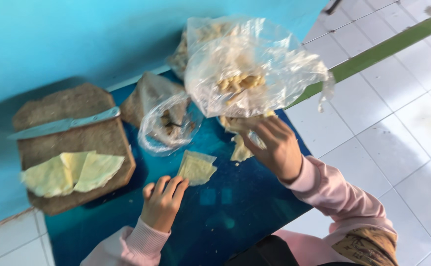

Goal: The person sits at a small table folding thin yellow crepe squares. They spoon a brown filling from a plastic-lined container onto a crepe, fold the crepe over the filling and press the edges to seal it, placing finished parcels aside and repeating with more crepes.

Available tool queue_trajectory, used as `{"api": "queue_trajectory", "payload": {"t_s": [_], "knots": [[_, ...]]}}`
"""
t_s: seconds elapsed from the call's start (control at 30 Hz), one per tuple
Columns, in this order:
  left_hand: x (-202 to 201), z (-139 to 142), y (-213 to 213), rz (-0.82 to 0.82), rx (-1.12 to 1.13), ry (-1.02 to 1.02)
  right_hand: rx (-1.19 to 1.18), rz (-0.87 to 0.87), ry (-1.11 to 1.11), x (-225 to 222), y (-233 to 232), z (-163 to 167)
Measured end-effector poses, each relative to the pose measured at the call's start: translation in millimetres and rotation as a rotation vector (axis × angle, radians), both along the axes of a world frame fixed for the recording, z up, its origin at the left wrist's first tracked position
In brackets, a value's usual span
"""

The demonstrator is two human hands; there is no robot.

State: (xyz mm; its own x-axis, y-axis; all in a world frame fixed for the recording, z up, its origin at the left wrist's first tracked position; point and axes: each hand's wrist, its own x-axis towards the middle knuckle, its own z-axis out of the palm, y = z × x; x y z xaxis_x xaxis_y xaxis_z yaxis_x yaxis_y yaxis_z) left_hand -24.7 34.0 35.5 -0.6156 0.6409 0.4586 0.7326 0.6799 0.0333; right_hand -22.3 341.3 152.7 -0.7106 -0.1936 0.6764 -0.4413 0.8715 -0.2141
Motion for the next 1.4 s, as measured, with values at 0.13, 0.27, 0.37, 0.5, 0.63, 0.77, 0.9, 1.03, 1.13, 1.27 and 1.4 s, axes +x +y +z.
{"api": "queue_trajectory", "payload": {"t_s": [0.13,0.27,0.37,0.5,0.63,0.77,0.9,1.03,1.13,1.27,1.4], "knots": [[-5,-3,6,-0.026,-0.026,0.077,0.184,-0.169,0.191,-28,23,0],[-9,-4,7,-0.069,0.011,0.127,0.349,-0.150,0.296,-64,34,-11],[-10,-2,5,-0.115,-0.023,0.129,0.434,-0.194,0.303,-96,32,-24],[-11,-2,2,-0.155,-0.091,0.148,0.481,-0.261,0.263,-105,27,-33],[-14,-6,3,-0.162,-0.088,0.161,0.502,-0.279,0.265,-108,22,-26],[-18,-7,7,-0.102,-0.144,0.197,0.439,-0.243,0.202,-106,16,-9],[-17,-1,7,-0.085,-0.129,0.153,0.375,-0.242,0.222,-86,0,11],[-13,10,-1,-0.071,-0.078,0.159,0.315,-0.124,0.199,-46,-30,28],[-11,14,-8,-0.059,-0.010,0.167,0.236,0.036,0.117,-31,-56,31],[-7,14,-24,-0.081,0.038,0.154,0.248,0.140,0.036,-34,-90,16],[-5,13,-36,-0.093,0.075,0.136,0.233,0.170,-0.005,-55,-123,-8]]}}
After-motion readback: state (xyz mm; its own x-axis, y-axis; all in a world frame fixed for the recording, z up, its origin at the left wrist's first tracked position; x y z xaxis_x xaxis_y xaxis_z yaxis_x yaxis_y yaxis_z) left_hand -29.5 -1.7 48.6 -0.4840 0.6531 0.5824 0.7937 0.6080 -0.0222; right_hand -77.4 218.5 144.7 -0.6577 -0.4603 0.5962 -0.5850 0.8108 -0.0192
